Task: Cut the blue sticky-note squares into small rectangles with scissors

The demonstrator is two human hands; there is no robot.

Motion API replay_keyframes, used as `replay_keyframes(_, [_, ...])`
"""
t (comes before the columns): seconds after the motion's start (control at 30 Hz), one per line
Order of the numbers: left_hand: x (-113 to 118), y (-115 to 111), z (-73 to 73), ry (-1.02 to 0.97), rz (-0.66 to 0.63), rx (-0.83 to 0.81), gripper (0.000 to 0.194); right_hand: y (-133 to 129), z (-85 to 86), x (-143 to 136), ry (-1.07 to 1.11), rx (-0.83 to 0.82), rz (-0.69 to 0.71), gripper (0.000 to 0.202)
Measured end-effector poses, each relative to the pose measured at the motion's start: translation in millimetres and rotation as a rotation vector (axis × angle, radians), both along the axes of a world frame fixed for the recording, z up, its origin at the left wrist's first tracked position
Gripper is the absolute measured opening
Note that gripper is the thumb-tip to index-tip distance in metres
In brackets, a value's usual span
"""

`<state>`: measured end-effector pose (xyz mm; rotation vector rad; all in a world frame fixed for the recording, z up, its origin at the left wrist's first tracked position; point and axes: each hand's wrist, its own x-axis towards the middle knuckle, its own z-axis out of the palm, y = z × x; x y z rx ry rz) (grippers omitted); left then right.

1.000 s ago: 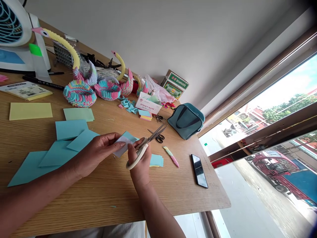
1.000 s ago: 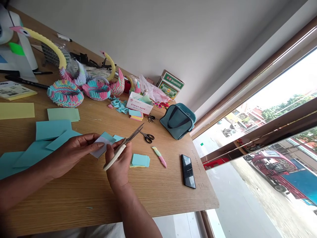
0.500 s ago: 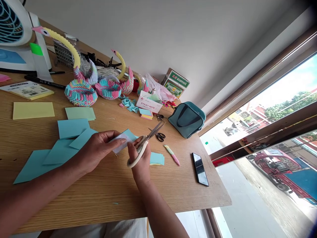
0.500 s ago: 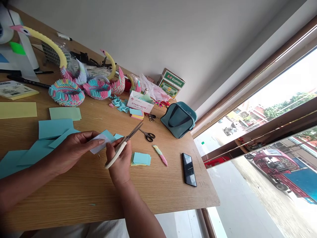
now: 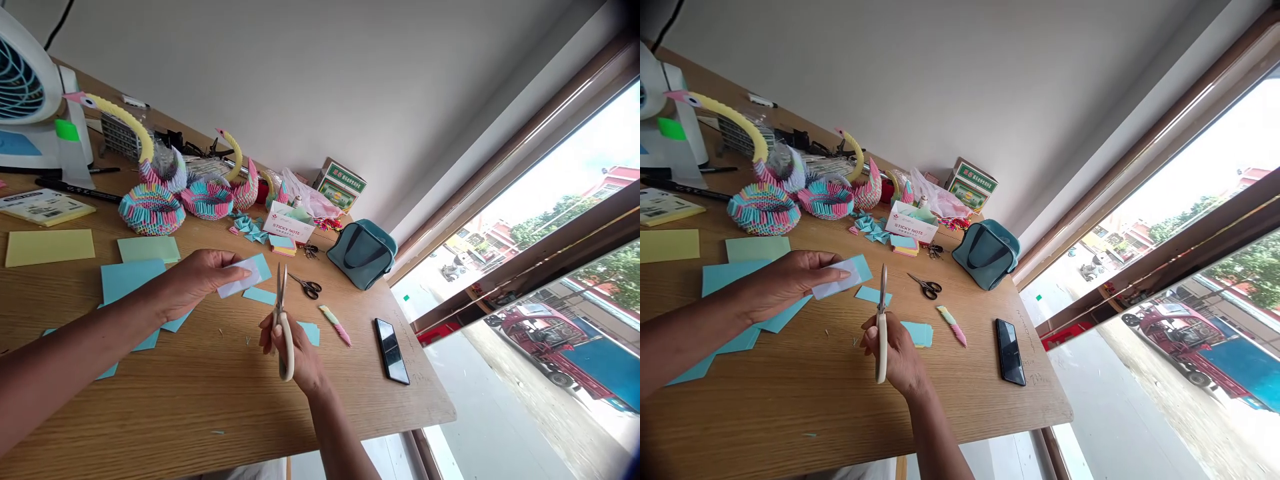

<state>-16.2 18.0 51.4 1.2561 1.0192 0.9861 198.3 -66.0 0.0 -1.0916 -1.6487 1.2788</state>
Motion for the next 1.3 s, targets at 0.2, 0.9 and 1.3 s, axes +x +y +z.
replay_keyframes(0.2, [14.0, -1.6, 0.9, -0.002, -0.042, -0.051, 0.043, -0.8, 5.8, 1.3, -0.041, 0.028, 0.091, 0.052])
replay_keyframes(0.9, [9.3, -2.7, -15.7, 0.058, -0.102, -0.031, 0.036, -1.2, 7.4, 3.9, -0.258, -0.047, 0.057, 0.039])
replay_keyframes(1.3, [6.2, -0.3, -20.6, 0.054, -0.149, 0.001, 0.03, -1.3, 3.0, 0.5, -0.234, -0.043, 0.029, 0.045])
